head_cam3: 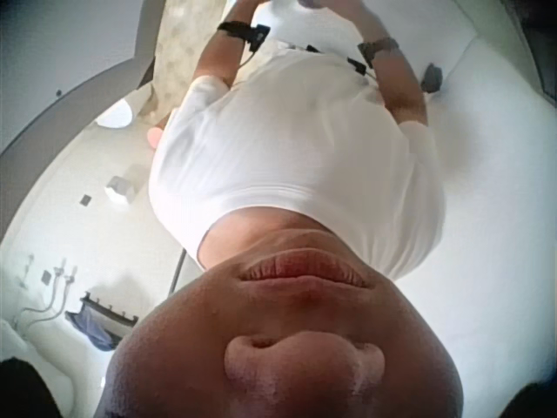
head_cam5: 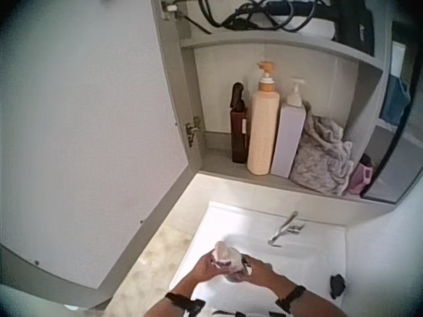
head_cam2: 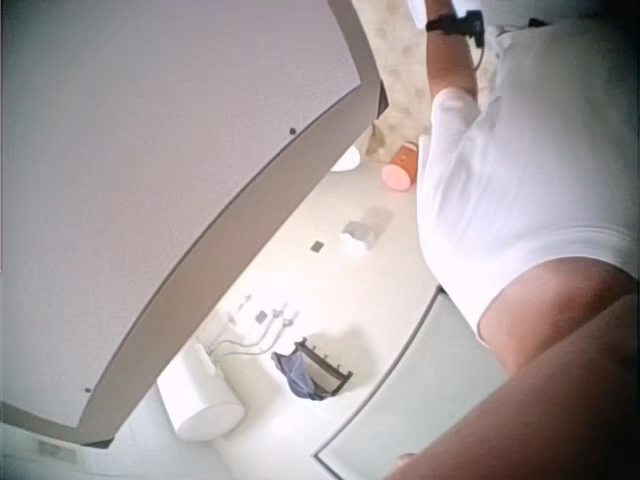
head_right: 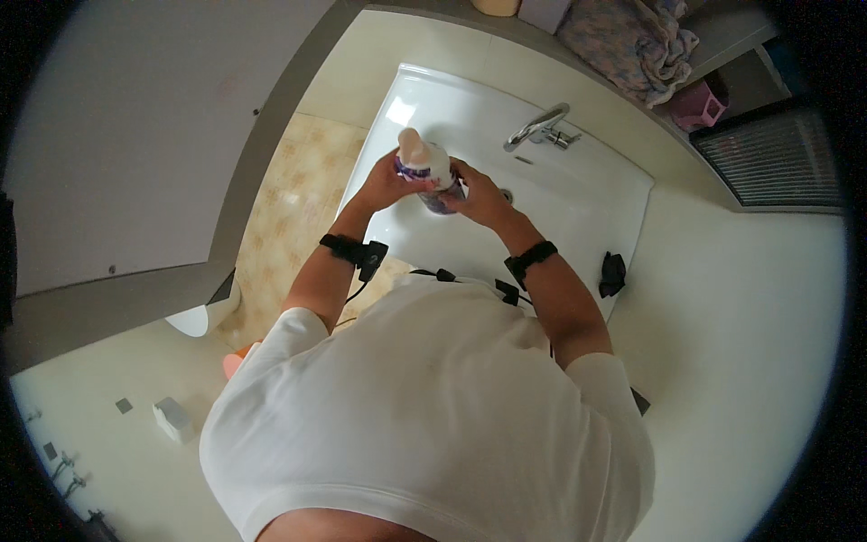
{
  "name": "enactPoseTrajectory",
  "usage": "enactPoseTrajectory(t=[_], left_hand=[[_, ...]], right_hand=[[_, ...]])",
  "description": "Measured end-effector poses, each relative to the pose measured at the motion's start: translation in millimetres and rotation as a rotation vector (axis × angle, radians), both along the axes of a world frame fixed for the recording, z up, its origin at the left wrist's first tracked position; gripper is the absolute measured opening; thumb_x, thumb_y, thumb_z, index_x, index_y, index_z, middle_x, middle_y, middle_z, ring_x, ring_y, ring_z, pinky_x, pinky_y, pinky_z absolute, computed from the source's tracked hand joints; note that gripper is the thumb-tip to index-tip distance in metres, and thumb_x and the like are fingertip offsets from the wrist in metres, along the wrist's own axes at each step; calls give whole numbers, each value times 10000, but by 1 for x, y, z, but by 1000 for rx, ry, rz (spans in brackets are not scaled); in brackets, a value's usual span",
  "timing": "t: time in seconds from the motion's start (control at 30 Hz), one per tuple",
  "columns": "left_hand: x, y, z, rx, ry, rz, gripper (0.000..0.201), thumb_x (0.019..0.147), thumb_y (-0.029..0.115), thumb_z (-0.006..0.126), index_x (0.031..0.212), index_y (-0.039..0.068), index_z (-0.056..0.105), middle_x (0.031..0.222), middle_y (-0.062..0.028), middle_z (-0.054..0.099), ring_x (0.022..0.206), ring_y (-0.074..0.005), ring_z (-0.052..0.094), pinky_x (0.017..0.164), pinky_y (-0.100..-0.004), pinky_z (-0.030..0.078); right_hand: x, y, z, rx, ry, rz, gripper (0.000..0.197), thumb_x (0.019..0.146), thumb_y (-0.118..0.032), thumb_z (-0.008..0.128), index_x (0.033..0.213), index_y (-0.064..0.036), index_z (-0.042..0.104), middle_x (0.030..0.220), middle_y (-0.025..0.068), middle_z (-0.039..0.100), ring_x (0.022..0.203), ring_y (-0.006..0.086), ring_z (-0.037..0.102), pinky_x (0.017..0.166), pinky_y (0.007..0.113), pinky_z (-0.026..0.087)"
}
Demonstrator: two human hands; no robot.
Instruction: The person rinses a cloth in a sink, wipes the wall and a window frame, and then rinses the cloth again before placing several bottles and containers into a cabinet.
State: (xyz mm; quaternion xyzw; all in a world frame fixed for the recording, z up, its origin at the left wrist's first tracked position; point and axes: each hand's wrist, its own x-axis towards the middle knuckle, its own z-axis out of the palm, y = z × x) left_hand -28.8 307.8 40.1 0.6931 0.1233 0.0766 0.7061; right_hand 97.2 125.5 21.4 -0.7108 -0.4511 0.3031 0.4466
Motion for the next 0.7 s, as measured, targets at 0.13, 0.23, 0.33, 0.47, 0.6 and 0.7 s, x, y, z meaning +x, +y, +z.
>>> enactPoseTrajectory(t=[0.13, 0.23, 0.33, 0.47, 0.6, 0.7], left_hand=[[34, 25, -16, 245, 136, 312, 652, 616, 317, 871, 1115, 14, 579, 1015, -110, 668, 942, -189, 642, 812, -339, 519], [72, 58, -20, 378, 100, 383, 648, 599, 334, 876, 1100, 38, 591, 1023, -119, 673, 939, -223, 651, 807, -345, 514], [113, 89, -25, 402, 126, 432, 654, 616, 270, 880, 1142, 28, 573, 1044, -116, 664, 968, -211, 632, 839, -344, 507], [144, 133, -63, 419, 34, 391, 638, 612, 293, 871, 1109, 19, 579, 1004, -128, 675, 916, -232, 652, 810, -358, 515], [159, 149, -71, 232, 35, 233, 500, 721, 164, 813, 1133, 12, 575, 1030, -95, 659, 910, -182, 639, 823, -333, 519], [153, 162, -88, 100, -7, 139, 513, 763, 34, 732, 1212, -3, 487, 1062, -115, 623, 933, -196, 624, 811, -332, 533]], right_hand=[[4, -34, 9, 62, -152, -248, 538, 816, -82, 687, 1300, -61, 452, 1223, 130, 562, 1052, 242, 596, 916, 356, 480], [11, -84, 1, -21, -138, -256, 418, 834, -72, 662, 1228, -64, 523, 1150, 105, 585, 956, 208, 614, 851, 336, 498], [11, -134, 2, -112, -131, -360, 287, 863, -72, 631, 1144, -51, 581, 1085, 99, 599, 864, 190, 620, 794, 316, 507], [4, -179, 15, -77, -161, -551, 161, 898, -55, 583, 1055, -33, 613, 1008, 100, 624, 794, 186, 628, 716, 292, 521], [16, -198, 37, 46, -332, -660, 143, 874, -5, 601, 1016, -15, 612, 961, 108, 639, 774, 171, 633, 677, 275, 519], [43, -192, 70, 230, -433, -900, 131, 872, -23, 616, 1004, -23, 613, 875, 84, 646, 717, 140, 615, 648, 264, 509]])
